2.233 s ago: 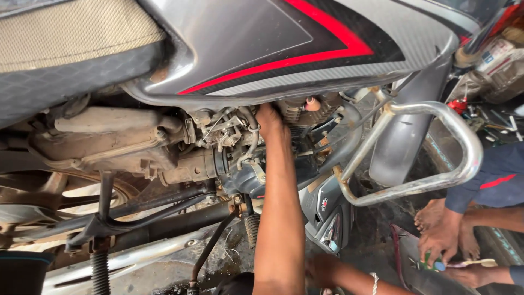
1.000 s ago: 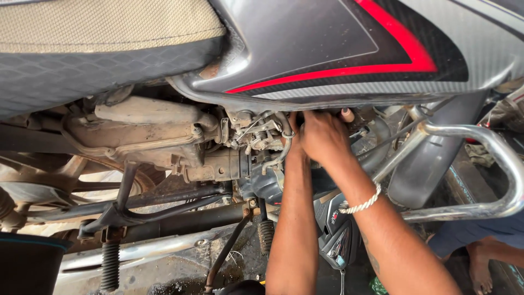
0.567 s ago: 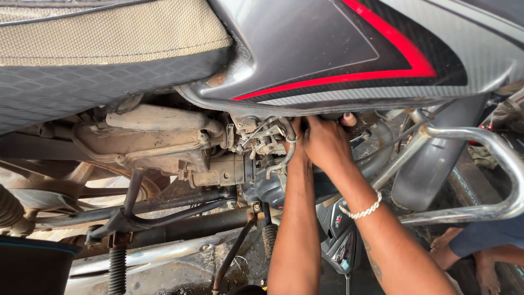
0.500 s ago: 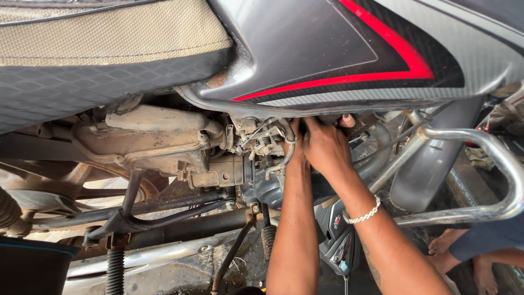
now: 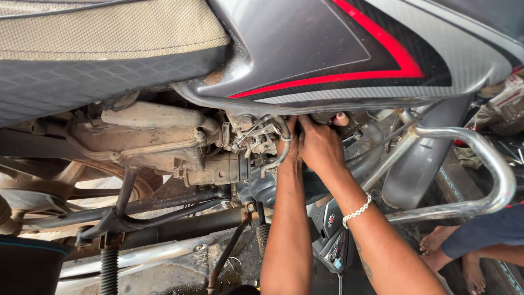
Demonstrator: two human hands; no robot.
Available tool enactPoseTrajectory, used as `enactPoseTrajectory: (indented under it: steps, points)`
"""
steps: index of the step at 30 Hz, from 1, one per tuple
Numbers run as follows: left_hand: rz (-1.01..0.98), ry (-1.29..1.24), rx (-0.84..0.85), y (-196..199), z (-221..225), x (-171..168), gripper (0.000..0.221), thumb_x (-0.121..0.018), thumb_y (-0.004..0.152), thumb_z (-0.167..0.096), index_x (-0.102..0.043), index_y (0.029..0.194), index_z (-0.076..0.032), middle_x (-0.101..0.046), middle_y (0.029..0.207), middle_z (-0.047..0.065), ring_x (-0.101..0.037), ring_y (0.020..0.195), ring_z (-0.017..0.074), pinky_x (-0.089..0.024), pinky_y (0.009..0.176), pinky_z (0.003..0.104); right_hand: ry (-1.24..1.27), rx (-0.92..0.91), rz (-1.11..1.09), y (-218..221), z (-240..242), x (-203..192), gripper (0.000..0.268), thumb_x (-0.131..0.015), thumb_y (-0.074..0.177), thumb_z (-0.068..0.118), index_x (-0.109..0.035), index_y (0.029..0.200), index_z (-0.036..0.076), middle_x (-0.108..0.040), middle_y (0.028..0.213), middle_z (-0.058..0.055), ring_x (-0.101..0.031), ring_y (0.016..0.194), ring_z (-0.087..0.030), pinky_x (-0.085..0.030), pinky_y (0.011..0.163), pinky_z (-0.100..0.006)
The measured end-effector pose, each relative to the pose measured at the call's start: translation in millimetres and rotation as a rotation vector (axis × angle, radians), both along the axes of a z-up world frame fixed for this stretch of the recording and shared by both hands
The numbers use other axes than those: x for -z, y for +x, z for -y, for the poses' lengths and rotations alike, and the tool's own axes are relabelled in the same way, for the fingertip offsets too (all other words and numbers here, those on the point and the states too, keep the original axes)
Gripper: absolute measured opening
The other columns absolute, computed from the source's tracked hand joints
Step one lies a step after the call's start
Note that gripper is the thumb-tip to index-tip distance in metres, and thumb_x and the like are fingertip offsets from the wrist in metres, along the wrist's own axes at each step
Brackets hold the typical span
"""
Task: The person works on the carburetor and engine area of a scooter, using a screwdriver to loosen components and pliers and a wrench to adjust and tighten parts. They manipulate cables and fittings by hand while reaching into the engine bay.
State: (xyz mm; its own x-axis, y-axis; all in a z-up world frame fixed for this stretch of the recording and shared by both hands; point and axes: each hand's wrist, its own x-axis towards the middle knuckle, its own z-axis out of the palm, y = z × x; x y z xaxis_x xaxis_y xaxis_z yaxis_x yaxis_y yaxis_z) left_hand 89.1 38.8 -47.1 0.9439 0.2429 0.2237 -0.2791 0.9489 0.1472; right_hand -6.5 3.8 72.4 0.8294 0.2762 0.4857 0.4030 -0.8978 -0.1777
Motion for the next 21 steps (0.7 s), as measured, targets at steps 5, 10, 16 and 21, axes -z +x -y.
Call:
enactPoseTrajectory:
  steps: [5, 10, 16, 21]
  points:
    - [-0.075, -0.043, 0.026, 16, 10, 16, 0.034, -0.069, 0.1, -0.02, -0.063, 0.127, -0.001, -0.065, 0.125, 0.012, -0.062, 0.113, 0.0222, -0.051, 0.097, 0.034, -0.066, 0.043, 0.012, 25, 6, 17, 0.042, -0.066, 0.085, 0.009, -0.064, 0.127, 0.009, -0.071, 0.081, -0.028, -0.069, 0.077, -0.048, -0.055, 0.072, -0.057]
    - [-0.136, -0.102, 0.131, 19, 5, 22, 0.048, -0.064, 0.1, -0.035, -0.064, 0.128, 0.003, -0.068, 0.123, 0.015, -0.064, 0.112, 0.0236, -0.053, 0.095, 0.034, 0.016, 0.011, -0.014, 1, -5, 0, 0.049, -0.065, 0.087, 0.01, -0.062, 0.136, 0.009, -0.071, 0.083, -0.028, -0.068, 0.077, -0.049, -0.054, 0.074, -0.057]
    - [-0.068, 0.014, -0.074, 16, 13, 19, 0.037, -0.068, 0.1, -0.016, -0.061, 0.131, 0.003, -0.064, 0.128, 0.012, -0.061, 0.117, 0.024, -0.05, 0.099, 0.036, -0.073, 0.048, 0.003, 18, 3, 11, 0.037, -0.069, 0.087, 0.015, -0.065, 0.123, 0.009, -0.072, 0.084, -0.027, -0.071, 0.082, -0.046, -0.055, 0.074, -0.056]
    - [0.015, -0.072, 0.042, 7, 4, 0, 0.036, -0.067, 0.101, -0.018, -0.061, 0.13, 0.002, -0.065, 0.126, 0.013, -0.061, 0.116, 0.0239, -0.05, 0.1, 0.035, -0.034, 0.011, -0.021, 16, 8, 10, 0.042, -0.064, 0.089, 0.01, -0.062, 0.131, 0.01, -0.071, 0.082, -0.027, -0.069, 0.078, -0.048, -0.055, 0.072, -0.057]
